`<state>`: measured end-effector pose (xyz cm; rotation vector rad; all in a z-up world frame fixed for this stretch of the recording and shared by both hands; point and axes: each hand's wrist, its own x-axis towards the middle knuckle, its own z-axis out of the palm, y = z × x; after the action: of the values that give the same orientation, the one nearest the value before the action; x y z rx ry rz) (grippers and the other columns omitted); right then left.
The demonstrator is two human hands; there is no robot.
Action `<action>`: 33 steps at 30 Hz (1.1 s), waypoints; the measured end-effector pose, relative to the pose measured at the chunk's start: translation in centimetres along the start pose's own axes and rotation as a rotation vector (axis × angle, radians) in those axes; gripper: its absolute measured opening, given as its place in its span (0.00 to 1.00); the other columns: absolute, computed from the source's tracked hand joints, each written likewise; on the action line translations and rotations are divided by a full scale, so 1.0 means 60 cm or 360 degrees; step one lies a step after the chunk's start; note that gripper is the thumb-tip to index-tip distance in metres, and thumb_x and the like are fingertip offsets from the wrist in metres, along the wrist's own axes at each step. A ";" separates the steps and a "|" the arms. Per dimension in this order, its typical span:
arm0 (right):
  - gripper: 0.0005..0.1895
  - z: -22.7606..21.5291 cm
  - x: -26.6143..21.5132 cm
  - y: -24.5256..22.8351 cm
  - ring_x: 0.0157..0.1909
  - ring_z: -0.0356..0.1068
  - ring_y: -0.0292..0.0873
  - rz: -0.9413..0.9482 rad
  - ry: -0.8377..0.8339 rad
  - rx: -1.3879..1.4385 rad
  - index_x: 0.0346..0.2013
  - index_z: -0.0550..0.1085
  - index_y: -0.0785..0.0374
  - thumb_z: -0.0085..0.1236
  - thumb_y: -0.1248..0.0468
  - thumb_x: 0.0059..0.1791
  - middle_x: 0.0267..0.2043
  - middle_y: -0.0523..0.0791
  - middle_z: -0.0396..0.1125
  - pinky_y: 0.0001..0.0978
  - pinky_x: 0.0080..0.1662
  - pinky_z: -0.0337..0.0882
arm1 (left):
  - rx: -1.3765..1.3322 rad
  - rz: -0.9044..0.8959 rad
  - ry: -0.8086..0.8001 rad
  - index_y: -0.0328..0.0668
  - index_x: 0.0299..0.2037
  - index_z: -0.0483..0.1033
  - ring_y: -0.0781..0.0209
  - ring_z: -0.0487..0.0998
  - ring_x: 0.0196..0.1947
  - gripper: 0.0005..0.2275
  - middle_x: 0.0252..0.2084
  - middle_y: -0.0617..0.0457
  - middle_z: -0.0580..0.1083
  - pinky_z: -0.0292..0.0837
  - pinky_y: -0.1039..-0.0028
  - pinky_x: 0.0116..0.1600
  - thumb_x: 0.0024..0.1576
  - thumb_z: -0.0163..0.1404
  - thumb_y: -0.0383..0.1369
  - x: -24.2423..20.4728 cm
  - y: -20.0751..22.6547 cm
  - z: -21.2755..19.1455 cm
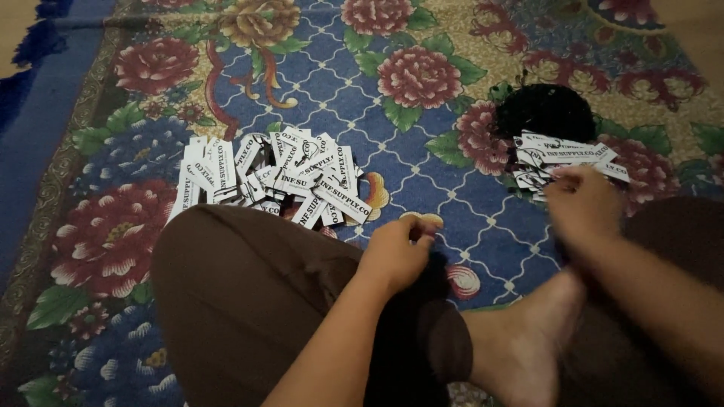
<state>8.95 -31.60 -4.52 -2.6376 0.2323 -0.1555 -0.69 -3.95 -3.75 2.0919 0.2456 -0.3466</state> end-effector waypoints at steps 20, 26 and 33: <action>0.23 0.000 0.097 0.072 0.45 0.69 0.58 -0.0629 -0.0069 -0.0574 0.60 0.79 0.58 0.52 0.60 0.50 0.53 0.58 0.71 0.49 0.46 0.69 | 0.0082 -0.0041 -0.0066 0.45 0.42 0.80 0.53 0.80 0.42 0.09 0.42 0.54 0.80 0.74 0.68 0.51 0.55 0.49 0.34 0.002 0.007 -0.003; 0.25 0.036 0.160 0.148 0.62 0.62 0.57 -0.0621 -0.0074 -0.0979 0.60 0.77 0.43 0.58 0.48 0.48 0.65 0.50 0.67 0.54 0.58 0.60 | 0.0116 -0.0034 -0.0058 0.47 0.43 0.80 0.53 0.81 0.42 0.09 0.43 0.53 0.80 0.75 0.68 0.52 0.55 0.50 0.34 0.000 0.005 -0.003; 0.31 0.006 0.145 0.118 0.54 0.66 0.56 -0.0507 0.0003 -0.1070 0.62 0.76 0.43 0.60 0.38 0.48 0.57 0.49 0.72 0.53 0.49 0.67 | 0.0124 -0.0064 -0.0044 0.46 0.44 0.79 0.53 0.81 0.41 0.09 0.42 0.54 0.81 0.75 0.68 0.50 0.57 0.49 0.35 -0.001 0.008 -0.004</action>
<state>16.58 -39.29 -7.60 -3.3312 -0.1748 -0.2140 -0.54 -4.02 -3.22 2.1594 0.2615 -0.4148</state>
